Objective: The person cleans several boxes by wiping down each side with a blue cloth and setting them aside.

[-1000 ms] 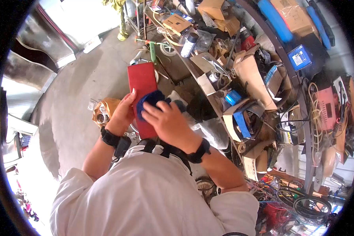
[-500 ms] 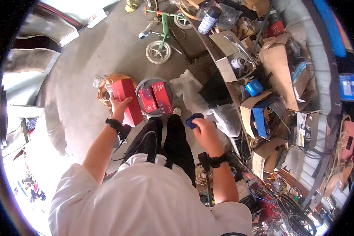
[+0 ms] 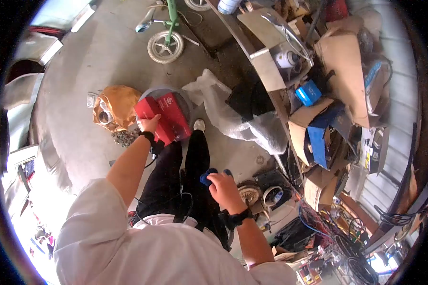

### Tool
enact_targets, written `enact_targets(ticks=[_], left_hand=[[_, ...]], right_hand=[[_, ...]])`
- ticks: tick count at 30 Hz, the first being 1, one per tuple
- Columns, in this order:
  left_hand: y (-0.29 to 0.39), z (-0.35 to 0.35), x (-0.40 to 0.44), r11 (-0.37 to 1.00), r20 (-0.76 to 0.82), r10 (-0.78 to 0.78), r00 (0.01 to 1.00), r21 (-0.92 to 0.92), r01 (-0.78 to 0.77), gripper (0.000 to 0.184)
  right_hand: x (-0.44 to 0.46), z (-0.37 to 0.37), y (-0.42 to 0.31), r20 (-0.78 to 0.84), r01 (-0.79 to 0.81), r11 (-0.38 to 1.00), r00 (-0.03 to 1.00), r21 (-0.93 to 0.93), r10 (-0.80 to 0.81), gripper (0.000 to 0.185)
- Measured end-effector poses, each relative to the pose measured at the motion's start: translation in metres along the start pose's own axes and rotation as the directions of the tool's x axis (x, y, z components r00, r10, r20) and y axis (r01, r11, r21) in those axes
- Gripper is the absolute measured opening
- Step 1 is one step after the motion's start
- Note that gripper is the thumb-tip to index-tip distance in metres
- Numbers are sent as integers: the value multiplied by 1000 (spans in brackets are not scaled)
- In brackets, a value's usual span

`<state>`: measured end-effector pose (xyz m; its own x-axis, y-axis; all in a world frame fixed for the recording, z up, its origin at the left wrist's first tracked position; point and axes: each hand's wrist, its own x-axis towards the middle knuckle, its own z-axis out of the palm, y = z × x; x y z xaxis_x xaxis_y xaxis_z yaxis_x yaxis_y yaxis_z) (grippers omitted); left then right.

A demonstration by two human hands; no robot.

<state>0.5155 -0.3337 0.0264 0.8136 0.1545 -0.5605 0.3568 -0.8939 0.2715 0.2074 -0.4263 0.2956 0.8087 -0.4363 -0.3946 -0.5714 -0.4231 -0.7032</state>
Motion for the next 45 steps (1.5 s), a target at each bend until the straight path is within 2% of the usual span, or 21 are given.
enact_targets(ticks=[2,5,7,9,11,12,13,16,18,20,24,26,27,28,31,35,36,37,40,41,45], left_hand=[[-1,-8,6,999,132,0,991,-48,6,119],[-29,6,42,990,226,104,968,-119,-78,119],[-29,-13,42,978,375,178,910,-167,-122,102],[-22,-41,30,965,560,256,788,-193,-177,86],[-11,-67,16,951,634,308,710,-235,-203,71],[3,-83,-1,938,602,333,726,-290,-190,57],[-5,-86,5,865,604,483,634,-220,-450,54],[-58,-43,79,869,613,491,619,-298,-395,59],[-31,-73,60,774,606,570,554,-171,-609,56],[8,-88,35,614,587,678,442,-122,-780,53],[109,-82,-78,381,555,811,188,-257,-888,47],[123,-95,-141,319,518,850,97,-360,-877,44],[136,-104,-172,270,481,876,35,-428,-863,43],[154,-111,-207,214,440,898,-25,-485,-848,42],[219,-153,-326,201,358,930,-84,-685,-700,50],[288,-207,-443,-233,-54,965,-256,-626,-744,46],[303,-228,-471,-284,-123,957,-264,-592,-754,45],[316,-246,-496,-323,-183,946,-266,-556,-766,44],[360,-265,-536,-469,-361,880,-309,-550,-691,52],[373,-274,-549,-489,-373,868,-327,-530,-693,53],[424,-278,-577,-519,-456,828,-327,-400,-755,68]], right_hand=[[0,4,11,23,-52,997,998,-62,54,25],[9,12,20,-12,-38,993,999,-110,37,26],[24,9,9,-27,-32,985,999,-168,28,26],[33,1,-9,-62,-6,987,998,-160,-4,26],[39,-5,-26,-124,29,988,991,-152,-48,24],[38,-8,-34,-167,36,991,984,-126,-57,25],[38,-12,-43,-216,47,993,974,-104,-69,26],[23,-26,-70,-320,68,996,944,-60,-84,25],[3,-40,-87,-374,61,996,924,-66,-81,24],[-23,-55,-104,-260,-136,991,956,17,135,23],[-52,-84,-86,-599,-83,989,789,123,140,34],[-70,-111,-96,-698,-19,982,701,187,147,36],[-79,-127,-100,-703,-68,976,683,209,198,37],[-81,-134,-89,-761,2,976,626,220,170,39],[-104,-183,-93,-836,-26,994,539,104,101,38],[-132,-236,-88,-920,43,997,383,-65,-77,33],[-139,-252,-88,-934,66,992,336,-105,-121,31],[-146,-265,-92,-957,50,991,258,-127,-135,21],[-174,-300,-91,-946,164,975,262,-149,-189,13],[-178,-313,-94,-951,189,966,221,-174,-214,12],[-187,-335,-93,-933,248,946,237,-210,-269,12]])
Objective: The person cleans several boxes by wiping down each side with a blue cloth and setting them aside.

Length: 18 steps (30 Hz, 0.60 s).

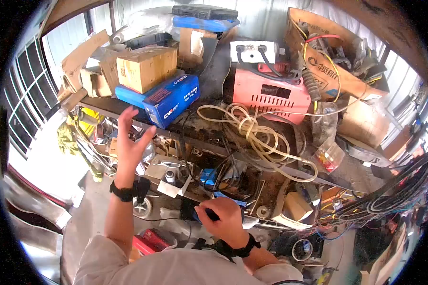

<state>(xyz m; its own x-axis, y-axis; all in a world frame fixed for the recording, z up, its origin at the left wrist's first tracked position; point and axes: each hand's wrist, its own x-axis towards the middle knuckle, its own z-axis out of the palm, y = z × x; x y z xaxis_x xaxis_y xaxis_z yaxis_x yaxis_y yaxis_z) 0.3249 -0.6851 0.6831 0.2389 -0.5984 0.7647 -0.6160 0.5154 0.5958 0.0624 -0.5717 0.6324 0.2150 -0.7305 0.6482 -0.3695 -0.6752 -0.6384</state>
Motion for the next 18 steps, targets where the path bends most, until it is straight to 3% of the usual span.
enact_targets(ticks=[6,8,9,10,13,14,16,18], left_hand=[[4,31,35,983,-17,-6,1000,183,9,79],[6,33,36,981,-10,-123,992,148,124,76],[8,32,37,974,-3,-179,984,142,177,74],[10,32,37,980,16,-187,982,67,186,71],[2,29,38,979,24,-201,979,-26,202,69],[-8,27,39,973,51,-191,980,-122,196,68],[-19,22,38,983,41,-163,986,-77,165,72],[-24,15,39,986,37,-133,990,-94,136,74]], right_hand=[[30,-36,-12,-20,222,975,975,12,-222,22],[50,-78,-31,190,233,965,949,119,-253,18],[50,-84,-32,17,362,906,927,221,-374,33],[53,-97,-35,-20,430,860,897,275,-442,35],[55,-125,-54,-184,638,752,769,162,-613,63],[63,-119,-61,-266,675,696,737,246,-621,71],[74,-117,-76,-357,717,588,697,375,-622,72],[73,-123,-83,-351,709,517,695,480,-627,54]])
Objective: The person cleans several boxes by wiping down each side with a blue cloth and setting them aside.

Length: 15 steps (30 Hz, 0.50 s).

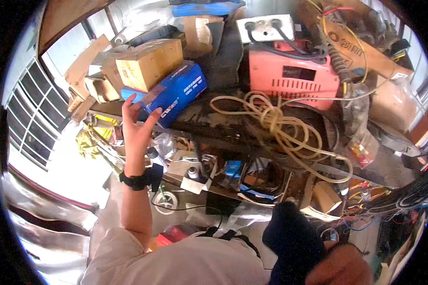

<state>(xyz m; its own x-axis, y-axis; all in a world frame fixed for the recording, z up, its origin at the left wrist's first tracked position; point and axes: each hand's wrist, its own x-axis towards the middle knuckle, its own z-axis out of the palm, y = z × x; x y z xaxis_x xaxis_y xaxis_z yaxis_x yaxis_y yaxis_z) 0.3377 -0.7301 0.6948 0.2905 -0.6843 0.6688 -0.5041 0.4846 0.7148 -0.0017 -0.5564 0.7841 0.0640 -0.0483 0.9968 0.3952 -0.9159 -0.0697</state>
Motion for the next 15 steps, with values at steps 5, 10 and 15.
enact_targets(ticks=[5,10,15], left_hand=[[6,-16,-5,975,-49,-101,994,-205,89,74],[6,-49,-17,948,-290,-57,955,-317,-40,60],[2,-78,-28,931,-411,-63,910,-353,-95,57]], right_hand=[[1,24,-2,-188,201,979,963,16,-195,38],[-25,-26,-22,207,19,998,978,60,-31,25],[-35,-5,-40,332,-461,857,865,228,377,27]])
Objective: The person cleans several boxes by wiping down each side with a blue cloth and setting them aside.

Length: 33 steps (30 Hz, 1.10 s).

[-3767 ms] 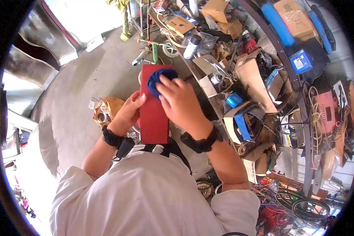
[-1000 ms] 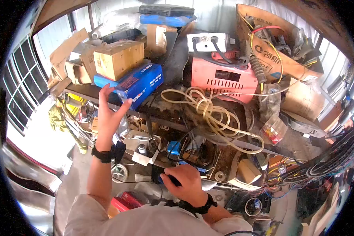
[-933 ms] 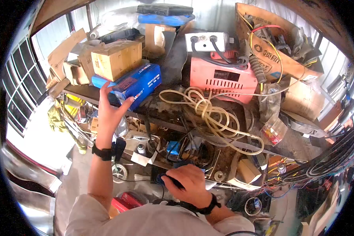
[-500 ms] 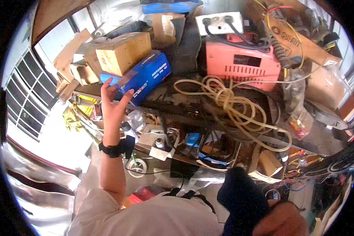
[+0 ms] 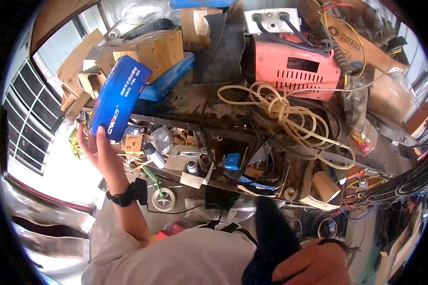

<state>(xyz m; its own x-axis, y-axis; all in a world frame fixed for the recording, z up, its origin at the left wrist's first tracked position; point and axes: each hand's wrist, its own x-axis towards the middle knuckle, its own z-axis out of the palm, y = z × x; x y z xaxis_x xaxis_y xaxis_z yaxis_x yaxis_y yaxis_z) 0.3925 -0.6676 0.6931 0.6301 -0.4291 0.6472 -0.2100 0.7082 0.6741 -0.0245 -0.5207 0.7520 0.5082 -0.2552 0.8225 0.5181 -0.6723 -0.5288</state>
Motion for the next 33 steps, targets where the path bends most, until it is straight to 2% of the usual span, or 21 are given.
enact_targets(ticks=[2,4,6,7,8,9,11,13,14,16,18,20,22,23,24,25,27,30,31,33], left_hand=[[6,-6,-2,999,-23,-18,1000,-32,18,57],[9,-14,-4,998,-11,-14,1000,-55,13,59],[10,-24,-5,1000,-18,-17,1000,-1,17,62],[12,-27,-6,1000,-11,-26,1000,11,26,61],[14,-28,-9,999,-12,-33,999,10,33,61],[14,-29,-12,999,-18,-52,999,6,52,62],[12,-29,-17,998,35,-52,998,-45,53,68],[18,-24,-30,992,84,-89,992,-81,96,75],[16,-21,-39,986,119,-106,987,-119,121,75],[9,-9,-65,975,124,-160,979,-136,177,77],[18,12,-87,970,177,-194,965,-115,216,72],[25,26,-103,934,208,-262,942,-191,302,74],[27,28,-110,850,289,-334,897,-318,419,81],[30,26,-112,834,303,-342,890,-338,436,80],[34,24,-112,818,317,-348,882,-357,451,80],[46,24,-108,790,277,-437,856,-335,513,79],[38,9,-107,807,336,-389,858,-324,493,79],[38,-11,-108,835,383,-382,841,-246,492,78],[38,-14,-109,847,395,-378,837,-218,485,77],[34,-17,-110,851,399,-391,829,-187,491,78]], right_hand=[[10,-5,14,103,121,973,984,197,-143,23],[33,-7,28,203,176,898,940,403,-276,17],[57,-4,26,318,161,930,909,330,-270,30],[55,-10,27,412,156,925,861,347,-299,34],[48,-15,24,360,82,988,925,130,-124,26],[32,-16,16,264,-12,996,964,-93,37,19],[-2,-12,6,-41,-246,840,965,-484,259,14],[5,-2,32,-377,-359,702,916,-615,138,20],[27,12,67,-507,-331,707,861,-625,-46,24],[29,25,103,-765,-554,614,631,-562,-131,23],[34,42,135,-851,-509,707,455,-490,-263,23],[53,65,164,-709,-227,759,585,-610,-395,29],[75,79,191,-460,-71,650,764,-757,-452,35],[77,73,198,-220,-37,602,947,-798,-234,41],[75,70,203,40,19,566,999,-824,26,47],[71,68,207,37,14,505,999,-863,36,48],[67,59,215,44,23,371,998,-928,49,52],[77,51,218,-305,-265,319,949,-910,-79,44],[84,55,218,-420,-342,392,897,-854,-134,38],[83,74,214,-334,-272,392,937,-879,-99,36]])
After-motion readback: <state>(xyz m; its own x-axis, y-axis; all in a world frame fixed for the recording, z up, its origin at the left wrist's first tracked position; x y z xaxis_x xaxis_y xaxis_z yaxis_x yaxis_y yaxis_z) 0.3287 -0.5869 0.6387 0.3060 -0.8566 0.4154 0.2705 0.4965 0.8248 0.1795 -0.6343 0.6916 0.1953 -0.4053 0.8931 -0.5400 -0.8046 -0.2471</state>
